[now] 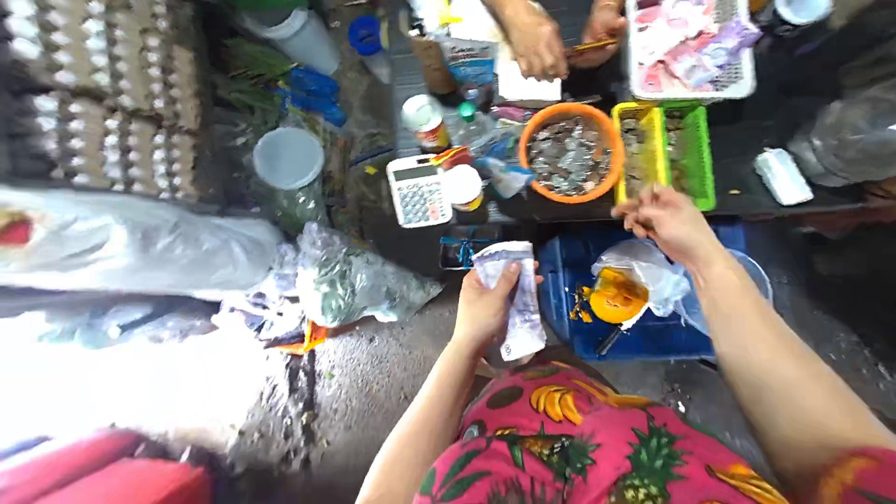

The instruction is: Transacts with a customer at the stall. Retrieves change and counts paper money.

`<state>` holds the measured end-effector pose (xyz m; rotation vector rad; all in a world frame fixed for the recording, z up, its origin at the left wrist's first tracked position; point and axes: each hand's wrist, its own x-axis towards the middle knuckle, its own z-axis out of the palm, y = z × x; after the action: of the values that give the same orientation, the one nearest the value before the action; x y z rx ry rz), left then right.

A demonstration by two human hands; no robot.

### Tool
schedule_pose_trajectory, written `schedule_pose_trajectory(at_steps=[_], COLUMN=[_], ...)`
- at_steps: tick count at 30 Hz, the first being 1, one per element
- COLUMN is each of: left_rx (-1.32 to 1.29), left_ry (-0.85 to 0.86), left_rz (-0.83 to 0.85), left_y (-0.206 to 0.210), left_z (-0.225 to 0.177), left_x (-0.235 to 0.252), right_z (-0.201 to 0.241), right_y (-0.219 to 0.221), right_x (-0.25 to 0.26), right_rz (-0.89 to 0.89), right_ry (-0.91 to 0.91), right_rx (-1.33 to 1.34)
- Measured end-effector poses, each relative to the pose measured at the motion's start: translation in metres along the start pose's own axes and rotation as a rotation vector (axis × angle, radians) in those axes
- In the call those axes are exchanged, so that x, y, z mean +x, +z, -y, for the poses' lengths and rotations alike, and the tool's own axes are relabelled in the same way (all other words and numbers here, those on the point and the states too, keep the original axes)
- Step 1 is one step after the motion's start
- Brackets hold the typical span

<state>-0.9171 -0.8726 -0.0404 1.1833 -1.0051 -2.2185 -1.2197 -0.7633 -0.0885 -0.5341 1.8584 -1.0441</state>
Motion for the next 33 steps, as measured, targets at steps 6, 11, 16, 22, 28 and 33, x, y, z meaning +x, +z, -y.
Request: schedule_pose_trajectory(at_steps=[6, 11, 16, 22, 28, 33], left_rx=[0.070, -0.106, -0.228, -0.292, -0.356, -0.608], left_ry=[0.169, 0.265, 0.392, 0.433, 0.596, 0.877], left_rz=[-0.294, -0.521, -0.612, -0.861, -1.163, -1.448], left_y=[-0.085, -0.173, -0.274, -0.369, -0.421, -0.464], left_z=[-0.004, -0.003, -0.012, 0.000, 0.028, 0.058], left_x=[-0.059, -0.142, -0.247, -0.370, -0.453, -0.531], right_z=[-0.030, 0.017, 0.041, 0.064, 0.083, 0.092], right_y=[0.142, 0.307, 0.456, 0.581, 0.692, 0.787], right_x=[-0.099, -0.160, -0.224, -0.309, -0.368, -0.418], right_rz=[0.698, 0.725, 0.798, 1.003, 1.195, 1.366], right_ry=[0.233, -0.296, -0.479, -0.595, -0.749, -0.797], right_rx=[-0.512, -0.117, -0.068, -0.204, -0.337, -0.369])
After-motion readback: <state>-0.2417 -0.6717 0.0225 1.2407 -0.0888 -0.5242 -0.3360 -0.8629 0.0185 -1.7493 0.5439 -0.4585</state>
